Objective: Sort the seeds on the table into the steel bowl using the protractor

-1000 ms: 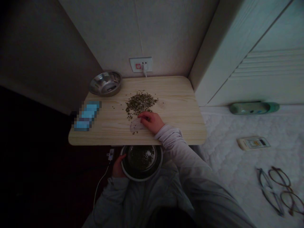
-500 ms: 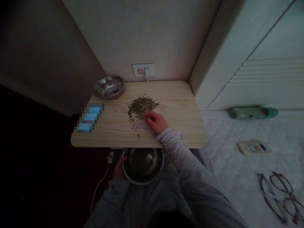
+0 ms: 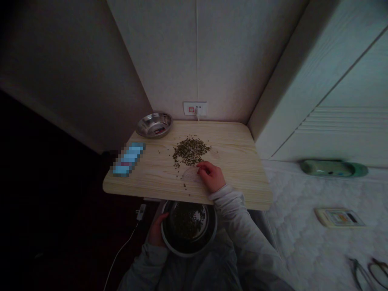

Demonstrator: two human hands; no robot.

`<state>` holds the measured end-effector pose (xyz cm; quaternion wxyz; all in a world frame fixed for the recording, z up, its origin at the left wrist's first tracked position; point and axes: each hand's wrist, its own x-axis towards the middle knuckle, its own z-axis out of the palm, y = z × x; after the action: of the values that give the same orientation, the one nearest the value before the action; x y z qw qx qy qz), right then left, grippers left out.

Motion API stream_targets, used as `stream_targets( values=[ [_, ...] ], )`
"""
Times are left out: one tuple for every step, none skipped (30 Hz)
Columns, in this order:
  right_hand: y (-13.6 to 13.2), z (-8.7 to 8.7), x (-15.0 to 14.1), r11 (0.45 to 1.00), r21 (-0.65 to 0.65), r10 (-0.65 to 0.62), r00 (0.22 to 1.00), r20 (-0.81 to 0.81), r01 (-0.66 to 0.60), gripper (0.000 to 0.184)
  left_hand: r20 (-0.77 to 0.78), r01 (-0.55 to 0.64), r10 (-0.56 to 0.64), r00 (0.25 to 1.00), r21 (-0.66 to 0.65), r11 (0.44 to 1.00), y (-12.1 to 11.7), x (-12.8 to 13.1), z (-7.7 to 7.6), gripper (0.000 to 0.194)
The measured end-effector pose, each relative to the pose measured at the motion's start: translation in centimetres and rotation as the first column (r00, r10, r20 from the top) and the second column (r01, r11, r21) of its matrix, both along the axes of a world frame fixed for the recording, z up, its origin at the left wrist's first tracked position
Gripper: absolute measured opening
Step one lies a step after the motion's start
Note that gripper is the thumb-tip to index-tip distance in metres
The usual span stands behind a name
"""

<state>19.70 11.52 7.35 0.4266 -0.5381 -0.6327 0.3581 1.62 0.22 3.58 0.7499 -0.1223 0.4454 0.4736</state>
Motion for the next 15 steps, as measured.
stream_targets(
  values=[
    [-0.3, 0.0, 0.1, 1.000, -0.001, -0.012, 1.000, 0.000, 0.012, 0.018, -0.003, 0.007, -0.007, 1.000, -0.002, 1.000, 0.0, 0.0, 0.1, 0.021],
    [-0.7, 0.1, 0.1, 1.000, -0.006, -0.028, 1.000, 0.001, 0.028, 0.017, -0.009, 0.013, -0.013, 1.000, -0.004, 1.000, 0.0, 0.0, 0.2, 0.021],
    [-1.1, 0.1, 0.2, 0.999, -0.014, -0.049, 0.999, 0.000, 0.049, 0.017, -0.016, 0.013, -0.013, 1.000, -0.004, 1.000, 0.0, 0.1, 0.2, 0.022],
    [-1.4, 0.2, 0.2, 0.997, -0.024, -0.069, 0.998, -0.003, 0.069, 0.017, -0.020, 0.011, -0.011, 1.000, -0.005, 1.000, 0.0, 0.2, 0.3, 0.022],
    [-1.8, 0.2, 0.3, 0.996, -0.035, -0.084, 0.996, -0.007, 0.083, 0.017, -0.017, 0.008, -0.009, 1.000, -0.005, 1.000, 0.0, 0.2, 0.3, 0.022],
    [-2.1, 0.2, 0.4, 0.995, -0.045, -0.094, 0.995, -0.013, 0.093, 0.017, -0.007, 0.008, -0.008, 1.000, -0.003, 1.000, 0.0, 0.3, 0.3, 0.021],
    [-2.4, 0.2, 0.5, 0.994, -0.054, -0.099, 0.995, -0.021, 0.097, 0.017, 0.006, 0.008, -0.008, 1.000, -0.002, 1.000, 0.0, 0.3, 0.2, 0.020],
    [-2.6, 0.1, 0.6, 0.993, -0.061, -0.099, 0.995, -0.031, 0.097, 0.017, 0.018, 0.011, -0.011, 1.000, -0.001, 1.000, 0.0, 0.3, 0.1, 0.019],
    [-2.8, 0.0, 0.7, 0.993, -0.068, -0.100, 0.994, -0.039, 0.097, 0.018, 0.024, 0.015, -0.015, 1.000, -0.003, 1.000, -0.1, 0.3, 0.0, 0.019],
    [-3.0, 0.0, 0.8, 0.992, -0.075, -0.105, 0.993, -0.046, 0.102, 0.018, 0.023, 0.018, -0.018, 1.000, -0.002, 1.000, -0.1, 0.3, -0.1, 0.019],
    [-3.1, -0.1, 0.9, 0.990, -0.083, -0.116, 0.992, -0.050, 0.112, 0.018, 0.016, 0.020, -0.020, 1.000, 0.000, 1.000, -0.1, 0.3, -0.2, 0.019],
    [-3.3, -0.1, 1.1, 0.988, -0.091, -0.128, 0.991, -0.050, 0.123, 0.018, 0.008, 0.020, -0.020, 1.000, 0.002, 1.000, -0.1, 0.3, -0.3, 0.020],
    [-3.4, -0.2, 1.2, 0.986, -0.101, -0.139, 0.989, -0.043, 0.134, 0.018, 0.000, 0.020, -0.020, 1.000, 0.003, 1.000, -0.1, 0.3, -0.3, 0.020],
    [-3.6, -0.2, 1.3, 0.983, -0.109, -0.150, 0.988, -0.029, 0.146, 0.018, -0.008, 0.015, -0.015, 1.000, 0.006, 1.000, -0.1, 0.2, -0.3, 0.020],
    [-3.8, -0.2, 1.4, 0.981, -0.118, -0.159, 0.987, -0.011, 0.157, 0.018, -0.015, 0.008, -0.008, 1.000, 0.007, 1.000, -0.1, 0.2, -0.2, 0.021]
  ],
)
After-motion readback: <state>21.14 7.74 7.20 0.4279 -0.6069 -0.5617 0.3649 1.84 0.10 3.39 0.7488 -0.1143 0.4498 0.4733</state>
